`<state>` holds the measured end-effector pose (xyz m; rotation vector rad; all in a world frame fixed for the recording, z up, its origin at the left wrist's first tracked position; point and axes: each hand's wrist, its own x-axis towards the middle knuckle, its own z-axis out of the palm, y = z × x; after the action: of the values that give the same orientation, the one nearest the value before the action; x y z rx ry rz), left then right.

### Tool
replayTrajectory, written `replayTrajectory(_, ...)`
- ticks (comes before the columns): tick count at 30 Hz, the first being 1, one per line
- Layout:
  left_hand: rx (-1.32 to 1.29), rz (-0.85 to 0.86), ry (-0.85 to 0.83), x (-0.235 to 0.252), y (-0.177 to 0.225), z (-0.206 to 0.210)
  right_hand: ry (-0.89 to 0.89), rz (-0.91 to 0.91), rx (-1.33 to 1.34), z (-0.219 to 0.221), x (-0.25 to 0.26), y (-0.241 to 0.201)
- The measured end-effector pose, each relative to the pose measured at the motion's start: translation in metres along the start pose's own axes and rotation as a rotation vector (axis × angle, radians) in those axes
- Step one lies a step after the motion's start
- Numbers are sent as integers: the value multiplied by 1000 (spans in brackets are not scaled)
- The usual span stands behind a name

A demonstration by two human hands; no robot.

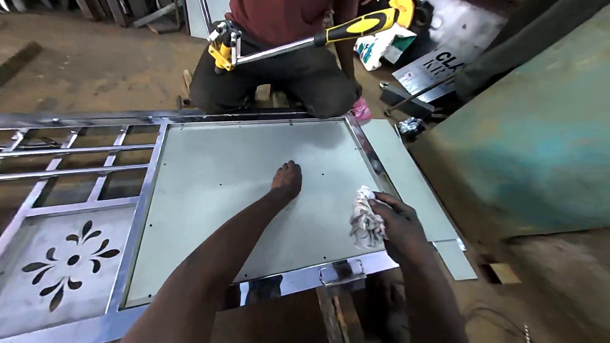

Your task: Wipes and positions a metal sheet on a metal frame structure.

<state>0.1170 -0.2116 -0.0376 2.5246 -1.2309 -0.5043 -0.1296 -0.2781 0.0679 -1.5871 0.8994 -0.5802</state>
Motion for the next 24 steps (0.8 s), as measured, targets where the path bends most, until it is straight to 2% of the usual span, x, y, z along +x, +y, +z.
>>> replayTrajectory(3,-301,48,120,-37,-4,-16,-68,68,266,8,-10,-4)
replayTrajectory(6,-592,-5,297,-130,-18,-45,-152,171,454,17,-26,-4)
replayTrajectory(9,-844,-32,558,-234,-58,-35,-319,146,608,31,-45,1)
replayTrajectory(12,-1191,-210,742,-338,-86,-24,-564,115,708,60,-86,15)
replayTrajectory(14,-1325,-409,876,-400,-96,-29,-753,151,548,98,-128,34)
replayTrajectory(15,-1347,-487,927,-427,-103,-31,-923,67,360,125,-147,46)
replayTrajectory(16,-1364,-538,962,-452,-110,-32,-1072,-119,92,152,-167,60)
replayTrajectory(18,-1406,-563,1026,-489,-124,-33,-1115,-663,-360,199,-204,96)
replayTrajectory(19,-1424,-550,1056,-502,-128,-35,-1151,-716,-367,212,-213,104)
replayTrajectory(21,-1443,-518,1105,-520,-133,-38,-1221,-641,-185,226,-218,100)
replayTrajectory(23,-1453,-513,1110,-533,-134,-40,-1449,-259,14,223,-220,80)
replayTrajectory(24,-1479,-508,1111,-537,-134,-41,-1553,-46,14,216,-223,69)
